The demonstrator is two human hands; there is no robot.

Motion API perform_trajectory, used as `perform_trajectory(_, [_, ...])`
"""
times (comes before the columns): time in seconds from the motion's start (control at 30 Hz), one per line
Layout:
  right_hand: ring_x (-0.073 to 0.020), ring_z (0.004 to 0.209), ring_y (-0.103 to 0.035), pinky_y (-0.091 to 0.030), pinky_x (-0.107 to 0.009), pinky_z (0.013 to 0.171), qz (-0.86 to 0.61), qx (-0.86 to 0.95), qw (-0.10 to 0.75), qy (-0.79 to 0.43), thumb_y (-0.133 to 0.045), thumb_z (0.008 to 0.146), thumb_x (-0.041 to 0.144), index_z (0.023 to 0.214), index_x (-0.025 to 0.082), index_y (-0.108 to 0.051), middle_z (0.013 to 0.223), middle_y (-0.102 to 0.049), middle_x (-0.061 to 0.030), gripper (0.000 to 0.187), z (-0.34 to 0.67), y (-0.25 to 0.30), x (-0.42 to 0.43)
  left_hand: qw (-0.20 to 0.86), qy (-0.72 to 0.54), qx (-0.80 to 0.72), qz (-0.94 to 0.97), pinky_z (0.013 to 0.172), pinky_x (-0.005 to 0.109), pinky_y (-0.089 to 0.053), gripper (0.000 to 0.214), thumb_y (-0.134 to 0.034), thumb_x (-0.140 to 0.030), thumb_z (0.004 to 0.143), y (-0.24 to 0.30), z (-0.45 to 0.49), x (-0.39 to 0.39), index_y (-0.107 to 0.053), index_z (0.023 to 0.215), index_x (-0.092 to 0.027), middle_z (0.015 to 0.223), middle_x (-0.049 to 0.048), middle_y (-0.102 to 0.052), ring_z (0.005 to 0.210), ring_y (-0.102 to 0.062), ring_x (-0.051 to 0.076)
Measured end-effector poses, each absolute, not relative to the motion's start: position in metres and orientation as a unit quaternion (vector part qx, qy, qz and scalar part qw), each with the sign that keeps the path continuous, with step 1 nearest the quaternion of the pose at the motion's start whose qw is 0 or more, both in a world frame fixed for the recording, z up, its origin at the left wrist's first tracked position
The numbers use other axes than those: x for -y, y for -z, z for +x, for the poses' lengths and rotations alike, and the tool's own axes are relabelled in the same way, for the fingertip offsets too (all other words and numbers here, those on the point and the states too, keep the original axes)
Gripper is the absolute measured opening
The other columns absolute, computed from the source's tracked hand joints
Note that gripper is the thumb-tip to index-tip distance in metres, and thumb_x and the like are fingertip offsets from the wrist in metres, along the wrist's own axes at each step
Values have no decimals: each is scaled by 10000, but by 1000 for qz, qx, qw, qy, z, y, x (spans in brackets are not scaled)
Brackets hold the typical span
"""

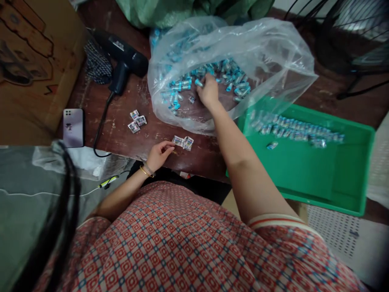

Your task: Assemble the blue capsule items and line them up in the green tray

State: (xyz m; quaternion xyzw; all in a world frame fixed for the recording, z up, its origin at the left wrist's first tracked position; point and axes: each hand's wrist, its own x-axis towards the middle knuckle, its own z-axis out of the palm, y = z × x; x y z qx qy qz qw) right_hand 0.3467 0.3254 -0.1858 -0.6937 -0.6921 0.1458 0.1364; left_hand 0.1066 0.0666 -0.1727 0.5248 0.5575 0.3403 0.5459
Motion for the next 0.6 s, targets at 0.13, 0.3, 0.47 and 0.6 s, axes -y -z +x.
perform_trajectory(0.13, [-397,1243,-640,-505,-579,1096,-652,729,102,-183,-666,959,399,1441,132,-536,1335,-688,-221,566,348,196,-307,552,-336,-560,519,724,283,-510,204,-695,-334,899,181,113,-70,-776,1011,-183,807,27,-758,734,-683,173])
perform_trajectory(0.3, [-395,1321,-606,-443,-577,1176,-647,729,130,-182,-598,995,385,1260,158,-669,1419,-665,-224,356,336,199,-306,570,-328,-519,546,749,293,-526,192,-703,-312,907,178,129,-77,-775,1026,-181,841,29,-767,752,-684,170])
perform_trajectory(0.47, [-302,1140,-677,-532,-481,1081,-629,661,228,-341,-648,982,433,958,190,-738,1052,-779,-123,260,341,175,-282,562,-366,-520,530,741,284,-519,218,-716,-354,911,170,124,-80,-779,1033,-185,837,30,-764,759,-671,161])
perform_trajectory(0.6, [-219,1071,-704,-585,-374,929,-521,559,306,-568,-709,920,646,977,239,-780,1068,-790,-41,416,334,144,-215,598,-412,-509,462,707,271,-505,355,-798,-464,862,166,126,-89,-771,1098,-201,952,42,-783,767,-655,147])
